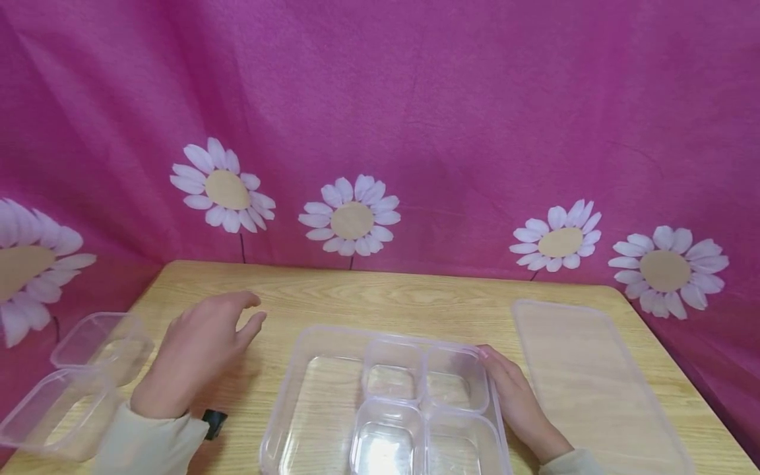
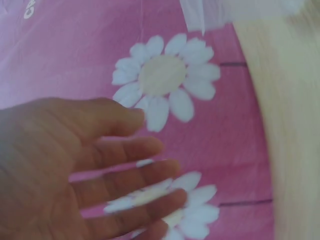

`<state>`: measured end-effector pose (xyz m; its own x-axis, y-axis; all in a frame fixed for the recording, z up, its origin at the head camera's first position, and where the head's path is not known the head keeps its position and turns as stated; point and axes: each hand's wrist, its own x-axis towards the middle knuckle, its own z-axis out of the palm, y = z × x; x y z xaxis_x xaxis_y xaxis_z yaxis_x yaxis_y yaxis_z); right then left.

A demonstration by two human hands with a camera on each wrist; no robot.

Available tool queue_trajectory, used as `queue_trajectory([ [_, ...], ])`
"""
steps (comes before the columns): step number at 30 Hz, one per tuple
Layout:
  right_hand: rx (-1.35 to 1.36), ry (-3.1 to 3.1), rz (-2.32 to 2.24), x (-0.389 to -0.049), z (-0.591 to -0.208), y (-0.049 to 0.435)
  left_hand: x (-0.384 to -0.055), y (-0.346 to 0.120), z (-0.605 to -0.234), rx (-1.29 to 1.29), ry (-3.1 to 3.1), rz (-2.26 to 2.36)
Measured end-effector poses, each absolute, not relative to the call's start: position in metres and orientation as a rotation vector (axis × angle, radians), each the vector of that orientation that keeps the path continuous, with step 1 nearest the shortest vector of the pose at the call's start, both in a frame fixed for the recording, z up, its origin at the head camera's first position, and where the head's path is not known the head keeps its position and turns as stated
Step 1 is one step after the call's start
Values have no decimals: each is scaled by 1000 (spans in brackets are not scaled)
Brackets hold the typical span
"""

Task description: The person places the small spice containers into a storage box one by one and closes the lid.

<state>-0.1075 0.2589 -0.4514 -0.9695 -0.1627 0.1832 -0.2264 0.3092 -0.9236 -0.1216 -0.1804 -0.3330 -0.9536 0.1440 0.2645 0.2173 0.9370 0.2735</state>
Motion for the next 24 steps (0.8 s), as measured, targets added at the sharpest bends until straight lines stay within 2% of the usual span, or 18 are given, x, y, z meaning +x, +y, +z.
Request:
queue_trajectory([
  [9,364,-2512,1761,-108,-453,261,-108,-218,-326,-103,-2947,-212],
  [18,354,-2522,1762,-109,-452,261,-96,-257,-318,328,-3355,-195],
  [24,380,-2517,1799,-108,-452,262,-92,-266,-317,466,-3486,-224],
])
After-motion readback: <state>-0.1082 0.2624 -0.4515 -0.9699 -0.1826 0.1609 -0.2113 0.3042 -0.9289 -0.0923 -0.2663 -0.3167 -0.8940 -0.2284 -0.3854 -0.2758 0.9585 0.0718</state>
